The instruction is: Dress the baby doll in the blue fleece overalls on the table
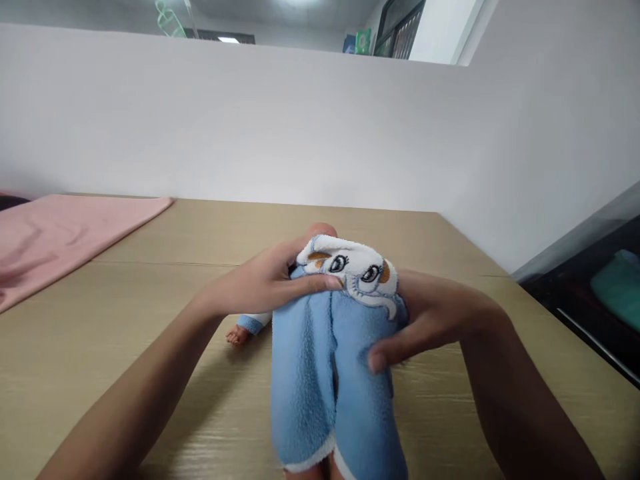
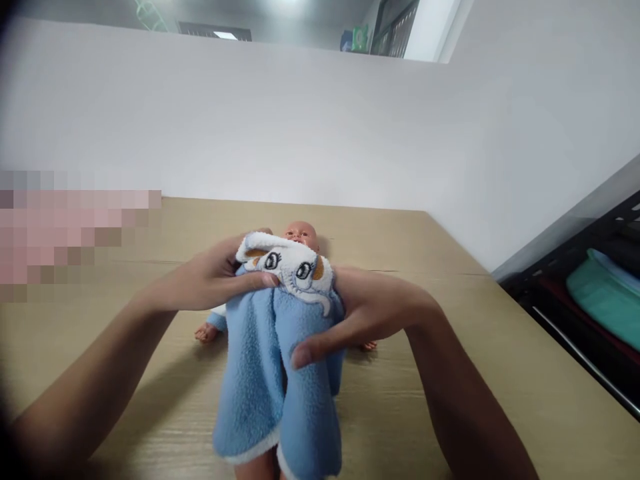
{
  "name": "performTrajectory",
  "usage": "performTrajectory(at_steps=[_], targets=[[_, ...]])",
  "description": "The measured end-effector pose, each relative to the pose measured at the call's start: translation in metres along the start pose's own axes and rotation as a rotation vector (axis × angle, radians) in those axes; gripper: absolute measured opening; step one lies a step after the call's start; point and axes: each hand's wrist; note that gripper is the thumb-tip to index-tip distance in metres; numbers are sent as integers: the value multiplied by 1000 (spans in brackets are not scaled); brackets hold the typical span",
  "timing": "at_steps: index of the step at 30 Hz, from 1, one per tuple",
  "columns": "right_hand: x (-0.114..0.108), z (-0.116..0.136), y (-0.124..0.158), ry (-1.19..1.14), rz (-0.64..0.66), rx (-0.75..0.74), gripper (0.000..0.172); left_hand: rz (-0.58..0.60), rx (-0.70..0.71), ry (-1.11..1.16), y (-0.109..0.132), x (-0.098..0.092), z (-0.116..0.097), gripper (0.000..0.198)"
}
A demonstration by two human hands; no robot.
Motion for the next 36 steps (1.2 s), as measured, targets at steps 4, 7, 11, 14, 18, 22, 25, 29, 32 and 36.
performTrajectory(at_steps=[4, 7, 11, 14, 18, 22, 25, 29, 32, 36], targets=[[9, -12, -4, 35, 58, 17, 24, 83, -99, -55, 1, 3, -1, 36], [9, -25, -5, 24, -24, 24, 19, 289, -169, 66, 1, -4, 0, 45], [8, -36, -4, -57, -147, 132, 35, 397, -144, 172, -1, -16, 6, 37], [10, -34, -4, -79, 6, 239, 61, 331, -100, 139, -1, -20, 11, 32], [14, -27, -7, 35, 66, 298, 88, 264, -132, 140, -1, -21, 17, 40], [14, -34, -6, -94, -22, 267, 63, 256, -232, 178, -1, -21, 20, 47], [14, -44, -3, -351, -124, 318, 77, 364, -278, 375, -3, -23, 21, 55], [19, -48, -2, -433, -118, 380, 78, 497, -355, 490, -2, -26, 19, 52], [21, -42, -4, -434, 51, 347, 76, 465, -317, 501, 0, -24, 15, 35], [20, -36, -5, -442, 306, 341, 77, 398, -208, 496, 0, -22, 11, 38]])
Point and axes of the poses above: each hand's wrist, its own y-axis away from the middle knuckle, its own x-axis out of the palm, z = x × y, and after that the axes turned 15 degrees about -z, right-handed
